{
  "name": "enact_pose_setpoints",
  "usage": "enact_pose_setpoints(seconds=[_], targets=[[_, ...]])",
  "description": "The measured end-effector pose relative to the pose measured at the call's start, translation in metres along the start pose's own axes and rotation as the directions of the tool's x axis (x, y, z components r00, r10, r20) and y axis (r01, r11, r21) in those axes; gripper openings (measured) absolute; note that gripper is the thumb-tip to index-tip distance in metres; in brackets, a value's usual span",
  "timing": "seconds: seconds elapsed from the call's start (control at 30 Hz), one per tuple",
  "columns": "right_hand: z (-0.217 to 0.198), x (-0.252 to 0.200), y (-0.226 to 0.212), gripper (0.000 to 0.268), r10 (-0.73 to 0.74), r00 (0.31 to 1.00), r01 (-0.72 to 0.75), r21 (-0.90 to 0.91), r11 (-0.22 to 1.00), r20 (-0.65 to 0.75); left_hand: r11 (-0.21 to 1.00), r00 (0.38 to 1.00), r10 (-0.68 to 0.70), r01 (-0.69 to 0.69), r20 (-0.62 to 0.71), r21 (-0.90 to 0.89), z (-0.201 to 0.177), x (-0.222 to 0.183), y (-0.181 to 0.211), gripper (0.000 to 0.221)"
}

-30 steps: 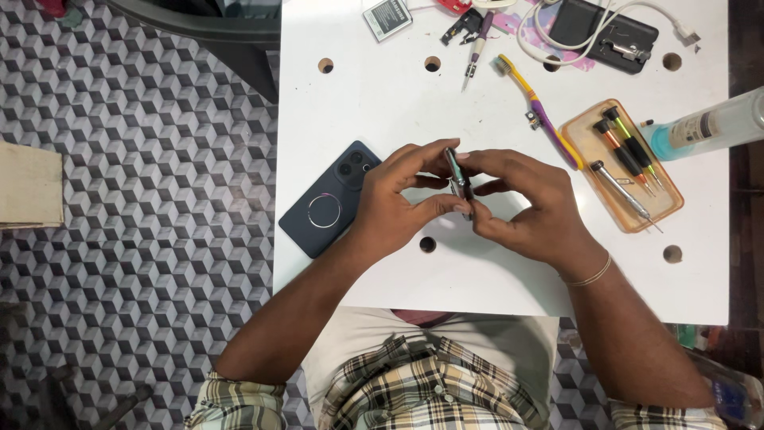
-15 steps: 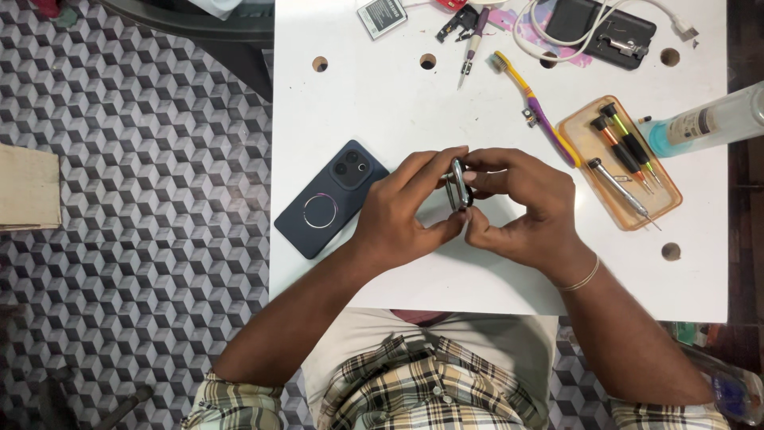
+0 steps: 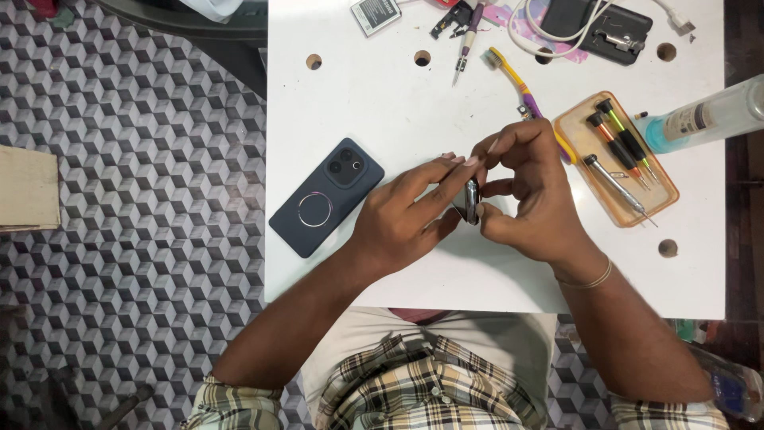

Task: The person disassembles a feature phone by removing the back cover and battery, then extracts the motherboard. They spray the board with a cleaning solution and scrub it with a toothbrush. The phone remains disassembled on the table at the end.

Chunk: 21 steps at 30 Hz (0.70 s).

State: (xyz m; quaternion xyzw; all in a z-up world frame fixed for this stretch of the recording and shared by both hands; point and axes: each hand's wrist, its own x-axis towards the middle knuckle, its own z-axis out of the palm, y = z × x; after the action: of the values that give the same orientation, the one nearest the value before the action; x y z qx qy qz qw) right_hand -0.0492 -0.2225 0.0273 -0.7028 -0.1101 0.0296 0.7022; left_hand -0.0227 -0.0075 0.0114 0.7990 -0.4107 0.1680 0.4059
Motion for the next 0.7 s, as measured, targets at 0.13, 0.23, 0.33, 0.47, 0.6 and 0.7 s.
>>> enact_pose_setpoints(seconds=[0.13, 0.23, 0.33, 0.47, 0.6, 0.7], targets=[[-0.0022, 0.0027, 0.0002, 0.055, 0.029, 0.999, -0.028, 0.040, 0.999, -0.017, 1.000, 1.000, 0.011, -0.011, 0.002, 0.006, 0.0021, -0.0002, 0.0008, 0.067], [-0.0019, 0.0041, 0.0003, 0.049, 0.037, 0.998, -0.034, 0.051, 0.998, -0.050, 1.000, 1.000, 0.008, -0.008, -0.003, 0.012, 0.0038, 0.0000, 0.0012, 0.067], [-0.0014, 0.0041, 0.0014, 0.045, 0.050, 0.996, -0.044, 0.088, 0.995, -0.072, 1.000, 1.000, 0.009, -0.009, -0.005, 0.000, 0.0039, -0.0007, 0.0017, 0.067], [-0.0012, 0.0039, 0.0049, 0.035, 0.037, 0.993, -0.030, 0.068, 0.997, -0.110, 0.999, 0.999, 0.046, -0.046, 0.027, 0.007, 0.0026, -0.0014, 0.0032, 0.066], [-0.0031, 0.0024, 0.0076, 0.035, 0.022, 0.995, -0.011, 0.119, 0.993, -0.093, 0.999, 0.999, 0.042, -0.042, 0.027, 0.006, 0.0034, -0.0003, 0.0047, 0.067], [-0.0046, 0.0018, 0.0096, 0.035, 0.046, 0.995, -0.031, 0.156, 0.987, -0.090, 0.999, 0.999, 0.047, -0.048, 0.027, 0.024, 0.0045, -0.0027, 0.0048, 0.065]])
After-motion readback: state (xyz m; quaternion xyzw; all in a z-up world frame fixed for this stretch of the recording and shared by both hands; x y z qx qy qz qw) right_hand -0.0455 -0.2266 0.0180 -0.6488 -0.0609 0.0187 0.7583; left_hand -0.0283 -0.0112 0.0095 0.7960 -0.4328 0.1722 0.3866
